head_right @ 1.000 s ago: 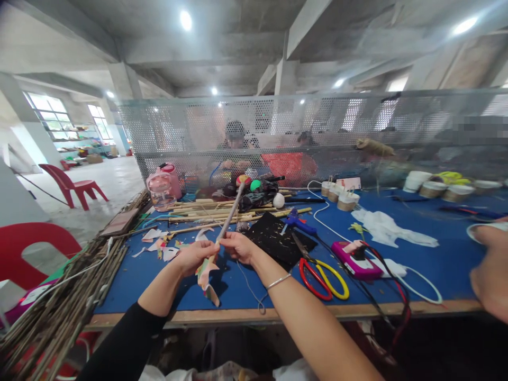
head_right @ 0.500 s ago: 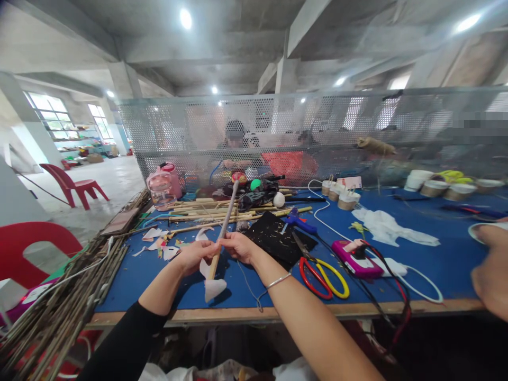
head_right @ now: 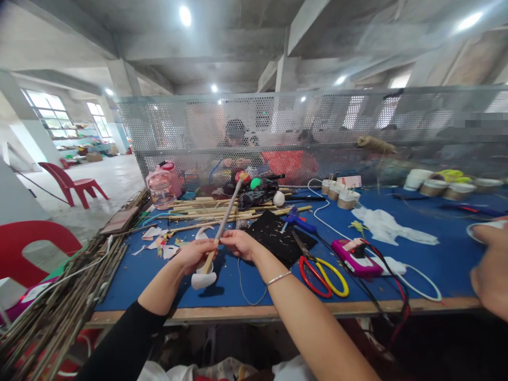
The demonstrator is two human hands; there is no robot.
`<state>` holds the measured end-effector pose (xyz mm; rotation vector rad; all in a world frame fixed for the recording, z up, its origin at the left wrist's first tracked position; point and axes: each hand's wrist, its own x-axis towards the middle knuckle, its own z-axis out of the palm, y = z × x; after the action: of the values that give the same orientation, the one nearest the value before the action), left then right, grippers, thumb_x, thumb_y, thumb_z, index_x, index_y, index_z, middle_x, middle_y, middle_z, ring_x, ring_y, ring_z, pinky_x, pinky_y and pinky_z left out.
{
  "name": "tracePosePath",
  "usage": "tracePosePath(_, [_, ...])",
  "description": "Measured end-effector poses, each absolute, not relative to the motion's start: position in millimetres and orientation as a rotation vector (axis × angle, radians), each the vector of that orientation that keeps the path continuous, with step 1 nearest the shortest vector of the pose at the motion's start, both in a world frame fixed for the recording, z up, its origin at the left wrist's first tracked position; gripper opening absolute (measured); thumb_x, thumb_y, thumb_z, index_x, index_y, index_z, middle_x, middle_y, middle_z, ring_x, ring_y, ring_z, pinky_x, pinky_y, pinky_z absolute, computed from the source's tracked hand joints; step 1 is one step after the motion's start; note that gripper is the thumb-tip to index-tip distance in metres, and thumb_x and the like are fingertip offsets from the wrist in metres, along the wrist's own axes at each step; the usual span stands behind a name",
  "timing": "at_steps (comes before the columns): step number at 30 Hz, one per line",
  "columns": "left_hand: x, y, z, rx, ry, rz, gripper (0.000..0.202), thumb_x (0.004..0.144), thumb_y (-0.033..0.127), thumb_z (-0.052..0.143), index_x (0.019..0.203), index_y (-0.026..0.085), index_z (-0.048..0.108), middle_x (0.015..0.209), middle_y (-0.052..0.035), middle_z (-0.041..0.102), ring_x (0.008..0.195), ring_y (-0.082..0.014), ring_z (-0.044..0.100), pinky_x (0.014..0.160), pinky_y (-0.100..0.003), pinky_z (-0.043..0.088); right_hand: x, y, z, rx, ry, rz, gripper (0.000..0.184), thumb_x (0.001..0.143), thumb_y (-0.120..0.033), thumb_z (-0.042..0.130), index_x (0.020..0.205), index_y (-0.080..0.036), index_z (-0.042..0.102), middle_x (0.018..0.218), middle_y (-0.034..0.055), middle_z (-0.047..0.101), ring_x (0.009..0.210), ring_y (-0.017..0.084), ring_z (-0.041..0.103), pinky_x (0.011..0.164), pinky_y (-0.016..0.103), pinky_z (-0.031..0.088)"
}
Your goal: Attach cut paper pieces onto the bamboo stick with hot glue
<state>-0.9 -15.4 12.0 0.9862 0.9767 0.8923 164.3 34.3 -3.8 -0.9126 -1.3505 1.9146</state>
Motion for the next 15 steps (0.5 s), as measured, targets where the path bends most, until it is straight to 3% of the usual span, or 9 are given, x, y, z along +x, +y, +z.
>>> tracePosePath(6, [-3, -13, 14, 1.015, 1.038, 0.964, 0.029, 0.054, 0.027, 0.075, 0.076, 0.012, 0.066, 0.052, 0.0030, 0.053, 0.046, -0.0067, 0.042, 0.046, -0.020, 0.029, 170, 36, -1, -0.952, -1.373, 1.905, 0.035, 0.058, -0.031, 0.076, 0.066, -0.019, 0.044, 0.038, -0.0132, 0.028, 0.034, 0.002, 0.016, 0.035, 0.019, 0.003])
tracePosePath(12, [-1, -14, 12, 1.042, 1.069, 0.967, 0.029, 0.054, 0.028, 0.075, 0.077, 0.011, 0.069, 0.052, 0.0026, 0.053, 0.047, -0.0067, 0.042, 0.047, -0.021, 0.028, 176, 35, 0, -0.944, -1.454, 1.981, 0.029, 0.060, -0.031, 0.073, 0.078, -0.017, 0.055, 0.040, -0.0135, 0.027, 0.035, 0.003, 0.014, 0.035, 0.019, 0.004])
tracePosePath(15, [-1, -15, 15, 1.049, 1.084, 0.961, 0.030, 0.054, 0.028, 0.076, 0.077, 0.011, 0.068, 0.051, 0.0032, 0.052, 0.046, -0.0063, 0.041, 0.046, -0.021, 0.027, 174, 35, -2, -0.997, -1.548, 1.851, 0.028, 0.061, -0.034, 0.072, 0.078, -0.016, 0.057, 0.040, -0.0120, 0.032, 0.035, 0.003, 0.019, 0.035, 0.019, 0.010])
